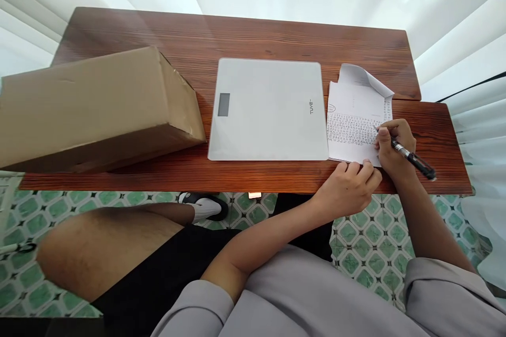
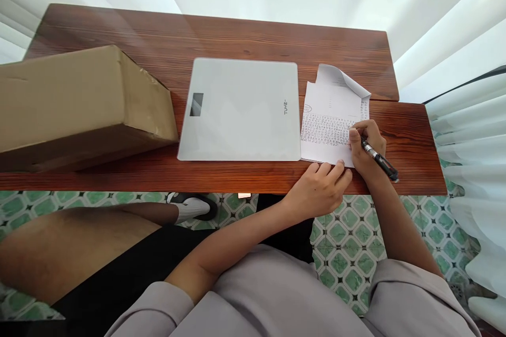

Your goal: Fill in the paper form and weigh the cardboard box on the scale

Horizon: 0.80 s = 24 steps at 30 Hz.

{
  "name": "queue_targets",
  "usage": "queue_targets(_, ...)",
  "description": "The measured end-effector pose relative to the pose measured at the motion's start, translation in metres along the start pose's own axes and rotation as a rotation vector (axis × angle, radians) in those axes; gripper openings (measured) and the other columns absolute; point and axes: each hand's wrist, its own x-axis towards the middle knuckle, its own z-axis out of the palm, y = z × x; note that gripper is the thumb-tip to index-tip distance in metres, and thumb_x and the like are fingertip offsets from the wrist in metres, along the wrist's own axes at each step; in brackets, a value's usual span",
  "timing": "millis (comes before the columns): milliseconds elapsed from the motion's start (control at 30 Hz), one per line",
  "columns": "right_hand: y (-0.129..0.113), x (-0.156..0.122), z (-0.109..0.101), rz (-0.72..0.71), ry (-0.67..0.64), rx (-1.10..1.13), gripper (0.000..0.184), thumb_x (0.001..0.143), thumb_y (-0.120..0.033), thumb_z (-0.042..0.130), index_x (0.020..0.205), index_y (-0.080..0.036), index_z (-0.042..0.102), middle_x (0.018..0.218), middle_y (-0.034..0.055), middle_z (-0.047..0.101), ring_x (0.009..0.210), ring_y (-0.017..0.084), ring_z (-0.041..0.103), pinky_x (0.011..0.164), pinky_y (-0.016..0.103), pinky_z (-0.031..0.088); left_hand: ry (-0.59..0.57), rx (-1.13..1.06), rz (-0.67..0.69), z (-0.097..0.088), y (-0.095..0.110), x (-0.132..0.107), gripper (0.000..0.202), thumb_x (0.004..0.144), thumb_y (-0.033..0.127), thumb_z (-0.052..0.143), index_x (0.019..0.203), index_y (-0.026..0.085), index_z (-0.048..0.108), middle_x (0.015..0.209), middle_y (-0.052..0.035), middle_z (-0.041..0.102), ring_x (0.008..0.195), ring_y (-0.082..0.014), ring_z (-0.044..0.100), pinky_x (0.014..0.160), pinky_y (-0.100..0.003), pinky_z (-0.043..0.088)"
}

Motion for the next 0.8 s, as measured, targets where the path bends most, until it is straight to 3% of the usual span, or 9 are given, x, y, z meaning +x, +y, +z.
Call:
queue_targets(167,0.004,0.005,-0.002,-0.207,-0.071,-0.13,0.043,0.102,-0.051,0.045,0.08,-0.019,0.063,0.082,0.0076,0.064,0.078,0.017,0.057,0.077,0.032,0.043,0.016,-0.006,0.017,-0.001,0.0,-0.001,0.038,0.1,0.02,0.031,0.128,0.009,0.055,0.139,-0.0203,0.053,0.102,-0.0255,0.055,0.08,-0.038,0.033)
queue_targets(467,0.004,0.004,0.0,-0.192,-0.106,-0.203,0.03,0.099,-0.045,0.053,0.082,-0.021,0.058,0.082,0.0051,0.062,0.077,0.017,0.056,0.076,0.031,0.042,0.042,-0.068,0.124,-0.009,-0.011,-0.02,0.032,0.101,0.016,0.03,0.117,0.013,0.058,0.114,-0.0117,0.058,0.089,-0.0212,0.051,0.073,-0.038,0.029)
queue_targets(800,-0.001,0.002,0.0,-0.149,-0.134,-0.278,0.023,0.097,-0.046,0.047,0.087,-0.028,0.056,0.09,0.0062,0.064,0.083,0.023,0.06,0.08,0.036,0.046,0.264,0.129,0.293,-0.052,-0.056,-0.08,0.019,0.099,0.02,0.05,0.108,0.012,0.064,0.096,-0.0064,0.058,0.085,-0.0183,0.05,0.075,-0.034,0.033)
